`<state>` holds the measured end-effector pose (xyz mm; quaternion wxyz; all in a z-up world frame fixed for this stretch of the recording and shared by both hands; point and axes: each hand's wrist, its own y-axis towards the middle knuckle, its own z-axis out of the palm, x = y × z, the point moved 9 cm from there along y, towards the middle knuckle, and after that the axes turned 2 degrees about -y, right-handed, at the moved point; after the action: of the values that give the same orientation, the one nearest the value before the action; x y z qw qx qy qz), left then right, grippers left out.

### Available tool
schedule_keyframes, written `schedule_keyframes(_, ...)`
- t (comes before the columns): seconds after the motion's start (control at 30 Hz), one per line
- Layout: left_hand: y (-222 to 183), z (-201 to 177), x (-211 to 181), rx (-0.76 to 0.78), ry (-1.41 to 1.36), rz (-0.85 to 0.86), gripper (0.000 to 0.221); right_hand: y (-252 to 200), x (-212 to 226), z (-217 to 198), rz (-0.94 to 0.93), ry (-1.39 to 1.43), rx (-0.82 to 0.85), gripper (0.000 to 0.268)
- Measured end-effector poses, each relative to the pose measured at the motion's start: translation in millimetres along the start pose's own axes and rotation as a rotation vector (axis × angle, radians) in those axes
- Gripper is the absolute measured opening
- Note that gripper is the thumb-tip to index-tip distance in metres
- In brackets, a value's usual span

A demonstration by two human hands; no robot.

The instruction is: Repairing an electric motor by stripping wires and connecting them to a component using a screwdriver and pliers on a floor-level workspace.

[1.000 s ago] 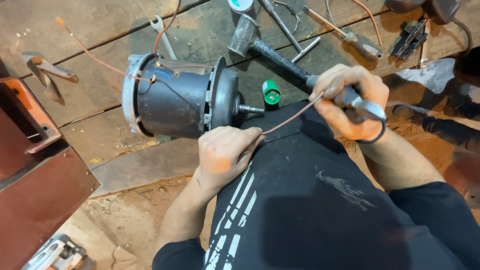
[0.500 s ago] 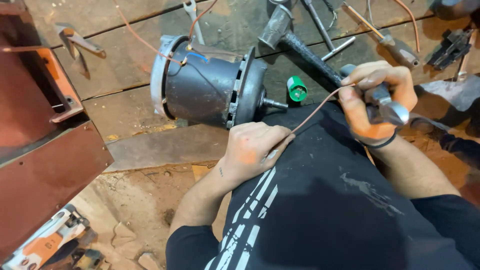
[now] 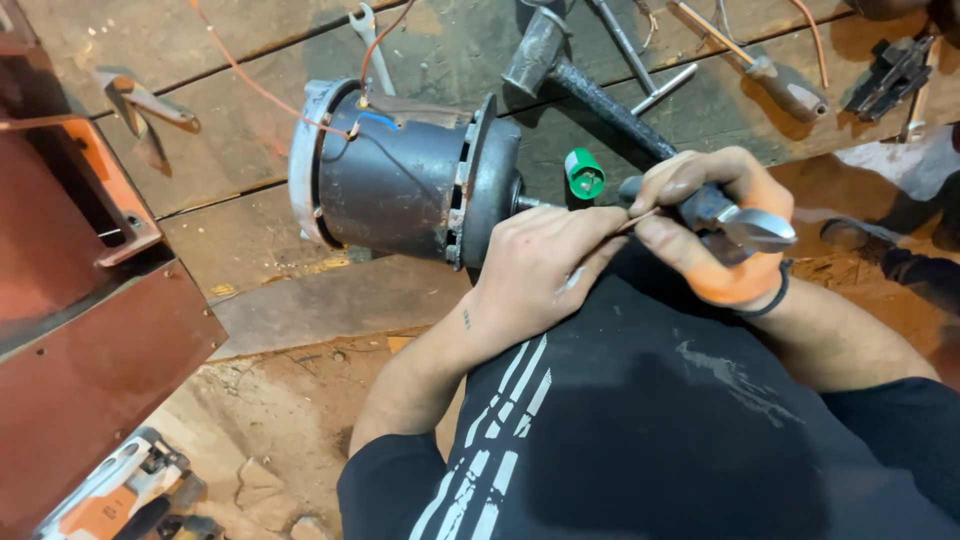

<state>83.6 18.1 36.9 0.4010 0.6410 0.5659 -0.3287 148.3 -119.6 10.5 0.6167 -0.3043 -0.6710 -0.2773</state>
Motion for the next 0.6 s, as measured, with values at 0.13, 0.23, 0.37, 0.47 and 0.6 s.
schedule_keyframes(0.13, 4, -11, 5, 0.034, -0.275, -0.116, 0.017, -10, -19, -24, 0.125, 0.210, -0.110, 0.033)
schedule_keyframes(0.23, -2, -11, 21, -0.001, -0.431, -0.214, 0.019, -27, -64, -28, 0.305, 0.308, -0.193, 0.039)
schedule_keyframes(0.37, -6, -5, 29, -0.049, -0.533, -0.262, 0.029, -34, -70, -5, 0.367, 0.194, -0.051, 0.056)
schedule_keyframes(0.47, -1, -6, 24, -0.064, -0.516, -0.214, 0.024, -36, -70, -2, 0.270, 0.142, -0.007, 0.038)
schedule_keyframes(0.6, 4, -5, 18, -0.052, -0.517, -0.192, 0.023, -23, -57, 5, 0.245, -0.269, 0.041, 0.051)
